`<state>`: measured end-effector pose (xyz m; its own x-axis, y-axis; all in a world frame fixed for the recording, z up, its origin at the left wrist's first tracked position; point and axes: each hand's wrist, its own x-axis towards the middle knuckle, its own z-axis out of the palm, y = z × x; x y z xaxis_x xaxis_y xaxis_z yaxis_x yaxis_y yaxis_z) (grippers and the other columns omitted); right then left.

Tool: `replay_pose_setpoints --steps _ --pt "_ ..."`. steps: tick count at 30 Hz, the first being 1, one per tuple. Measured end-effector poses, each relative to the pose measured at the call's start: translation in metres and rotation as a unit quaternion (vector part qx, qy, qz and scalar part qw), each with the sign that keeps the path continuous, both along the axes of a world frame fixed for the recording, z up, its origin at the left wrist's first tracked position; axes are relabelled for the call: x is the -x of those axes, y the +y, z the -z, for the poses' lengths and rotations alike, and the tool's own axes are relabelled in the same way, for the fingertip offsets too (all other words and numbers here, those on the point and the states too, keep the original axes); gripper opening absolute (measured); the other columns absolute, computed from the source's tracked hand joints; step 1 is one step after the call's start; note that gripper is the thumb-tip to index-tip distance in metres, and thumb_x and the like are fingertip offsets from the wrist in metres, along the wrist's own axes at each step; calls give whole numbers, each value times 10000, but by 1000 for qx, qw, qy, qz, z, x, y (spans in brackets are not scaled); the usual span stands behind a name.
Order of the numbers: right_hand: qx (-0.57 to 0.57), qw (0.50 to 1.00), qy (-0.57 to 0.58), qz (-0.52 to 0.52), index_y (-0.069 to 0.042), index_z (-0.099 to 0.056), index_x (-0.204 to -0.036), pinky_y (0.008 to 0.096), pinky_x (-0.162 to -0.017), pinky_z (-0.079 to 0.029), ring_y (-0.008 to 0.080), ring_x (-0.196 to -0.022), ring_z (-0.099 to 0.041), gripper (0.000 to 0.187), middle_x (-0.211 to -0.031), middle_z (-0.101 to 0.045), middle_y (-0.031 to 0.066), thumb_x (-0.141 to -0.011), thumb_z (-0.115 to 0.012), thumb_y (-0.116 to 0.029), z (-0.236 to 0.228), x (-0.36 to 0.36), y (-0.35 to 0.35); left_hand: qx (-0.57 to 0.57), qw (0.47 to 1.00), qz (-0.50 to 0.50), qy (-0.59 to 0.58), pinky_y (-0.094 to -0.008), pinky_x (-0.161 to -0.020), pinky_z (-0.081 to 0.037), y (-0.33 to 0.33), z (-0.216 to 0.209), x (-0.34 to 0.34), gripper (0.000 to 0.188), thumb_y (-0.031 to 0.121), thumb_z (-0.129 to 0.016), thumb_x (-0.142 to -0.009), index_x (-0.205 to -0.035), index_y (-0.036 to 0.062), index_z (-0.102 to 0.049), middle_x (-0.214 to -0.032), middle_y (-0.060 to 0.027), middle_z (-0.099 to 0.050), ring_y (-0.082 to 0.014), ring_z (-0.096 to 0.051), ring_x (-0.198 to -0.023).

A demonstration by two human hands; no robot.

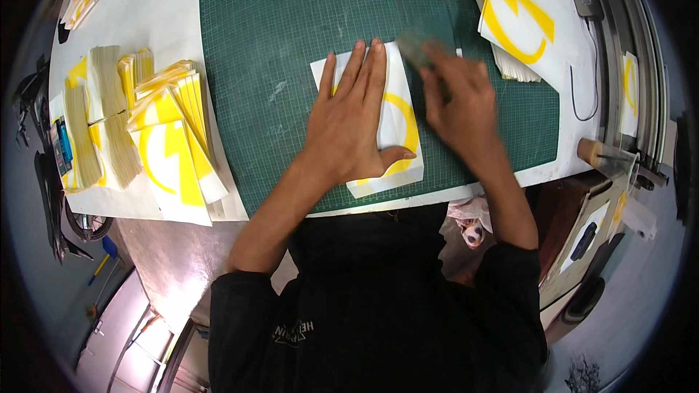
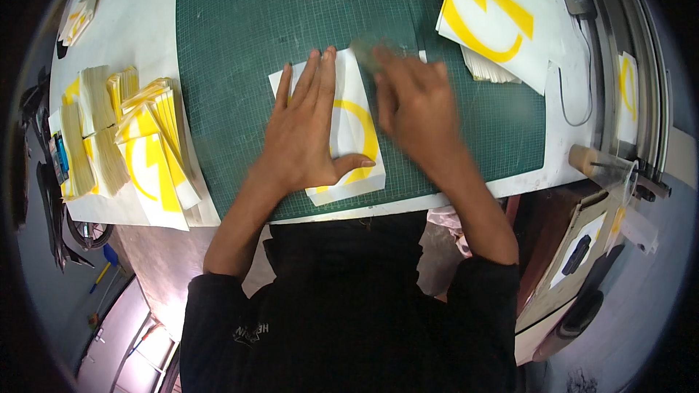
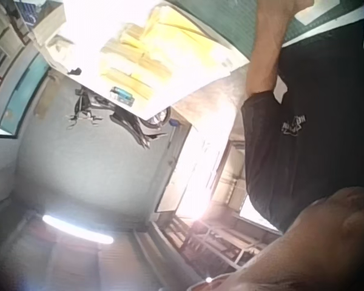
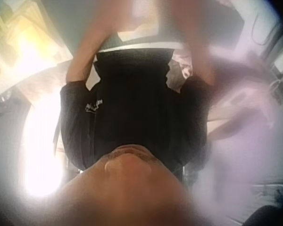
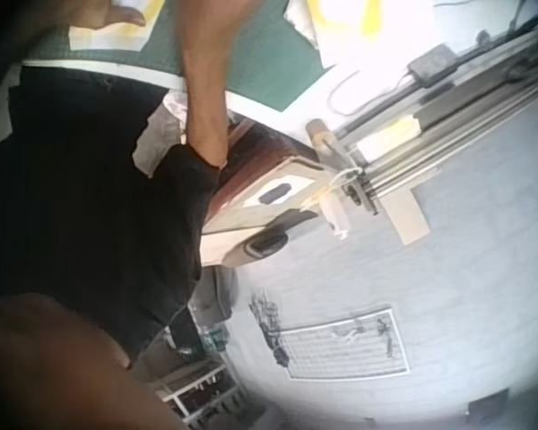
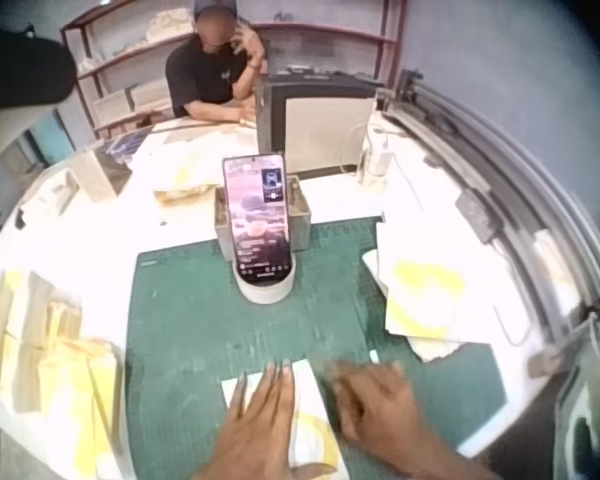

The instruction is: The person applies a clear protective film over a yellow lightning bolt sticker on a white sheet. They use a plastic squeegee to smooth the film and remove air bubbles, then fold the sheet in half. This process is repeated for multiple sheets on a green cutting mat.

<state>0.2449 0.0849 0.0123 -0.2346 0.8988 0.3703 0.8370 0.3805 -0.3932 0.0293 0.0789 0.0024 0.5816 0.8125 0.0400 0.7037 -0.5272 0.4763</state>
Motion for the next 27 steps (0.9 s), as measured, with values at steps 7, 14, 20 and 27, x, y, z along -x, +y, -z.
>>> replay_pose_setpoints --steps 7,14,20,27 --pt "5 999 39 7 -29 -713 -1253 408 -821 -482 267 -799 -692 355 -912 -727 118 -900 -735 -39 3 -3 18 -18 1000 0 -1 -590 -1318 -58 -1 3 -1 1526 928 -680 -683 -1639 -128 -133 -1711 -314 -239 -416 -178 -1629" --pt "163 980 112 -14 -36 -704 -1278 395 -822 -478 264 -796 -687 401 -925 -724 110 -880 -758 -36 -12 -3 -35 -8 1000 10 16 -608 -1312 -57 -3 3 0 1502 907 -714 -661 -1644 -100 -190 -1723 -307 -210 -406 -154 -1637" --pt "104 990 95 -25 -9 -693 -1280 406 -806 -466 265 -773 -647 416 -885 -683 105 -870 -765 1 -2 4 -94 -14 999 19 46 -627 -1306 -60 -1 -1 -2 1548 931 -736 -609 -1644 -91 -205 -1733 -301 -183 -416 -142 -1637" --pt "100 991 90 -24 -10 -695 -1289 415 -778 -463 291 -804 -640 423 -839 -647 98 -873 -770 -2 -5 -6 -113 -20 999 24 38 -626 -1306 -55 -1 0 -3 1574 980 -703 -598 -1644 -87 -208 -1723 -310 -201 -419 -144 -1636"
